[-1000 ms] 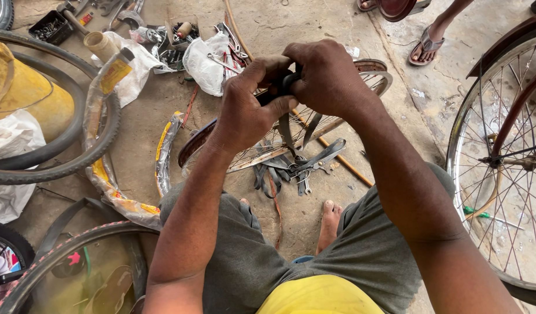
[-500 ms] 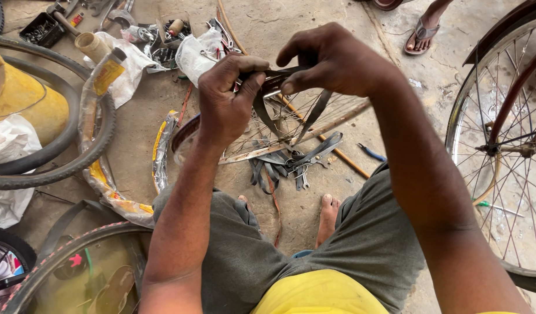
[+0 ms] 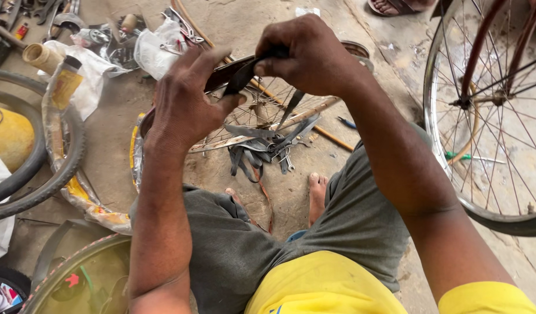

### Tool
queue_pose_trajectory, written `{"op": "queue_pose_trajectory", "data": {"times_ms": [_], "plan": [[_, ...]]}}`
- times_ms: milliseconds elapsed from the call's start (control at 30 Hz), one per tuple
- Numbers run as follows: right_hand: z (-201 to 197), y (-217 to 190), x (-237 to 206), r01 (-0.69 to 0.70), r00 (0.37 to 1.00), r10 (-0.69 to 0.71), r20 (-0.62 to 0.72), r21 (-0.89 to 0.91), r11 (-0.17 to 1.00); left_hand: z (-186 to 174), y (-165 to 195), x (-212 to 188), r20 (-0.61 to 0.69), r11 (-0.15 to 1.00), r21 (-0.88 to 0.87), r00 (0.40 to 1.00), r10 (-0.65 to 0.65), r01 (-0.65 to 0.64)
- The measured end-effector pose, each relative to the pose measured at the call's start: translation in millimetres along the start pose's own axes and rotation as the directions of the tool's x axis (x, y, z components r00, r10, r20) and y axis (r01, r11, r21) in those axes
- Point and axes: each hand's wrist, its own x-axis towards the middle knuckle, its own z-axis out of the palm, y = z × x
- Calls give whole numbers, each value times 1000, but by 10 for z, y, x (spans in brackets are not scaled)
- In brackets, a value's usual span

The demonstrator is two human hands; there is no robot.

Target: The person cuts a strip of rubber from a bicycle inner tube using shears. They then fit the cut rubber strip into the rim of a bicycle wheel and trim the excess material. Finally, they open a package of new spokes and place them into the wheel hub.

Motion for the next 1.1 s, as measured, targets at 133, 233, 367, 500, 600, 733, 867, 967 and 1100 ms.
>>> {"op": "queue_pose_trajectory", "data": {"times_ms": [133, 233, 367, 500, 600, 733, 867, 967, 1100], "plan": [[-244, -116, -149, 95, 994, -91, -64, 53, 994, 52, -129, -179, 109, 978, 29, 972, -209, 207], [-671, -267, -456, 197, 976, -192, -103, 37, 980, 45, -273, -274, 26, 980, 22, 980, -196, 196], [-1108, -593, -786, 203, 972, -206, -111, -42, 978, 13, -389, -298, 44, 959, 70, 960, -277, 274], [-1380, -837, -911, 166, 981, -173, -82, -84, 983, 78, -434, -298, -43, 984, 72, 986, -161, 164], [-1323, -784, -830, 146, 989, -148, -16, -92, 985, 106, -513, -317, -38, 978, 79, 981, -190, 192], [-1090, -563, -570, 145, 988, -138, 67, -96, 985, 233, -522, -238, 26, 967, 112, 972, -234, 230], [-603, -234, 27, 158, 976, -142, 165, -86, 984, 125, -403, -220, 41, 975, 52, 975, -218, 216], [-300, 50, 396, 211, 967, -216, 136, 48, 976, 28, -304, -172, 52, 972, -128, 981, -189, 195], [57, 309, 703, 197, 942, -286, 177, 398, 896, -9, -196, -49, 44, 954, -260, 989, -140, 147]]}}
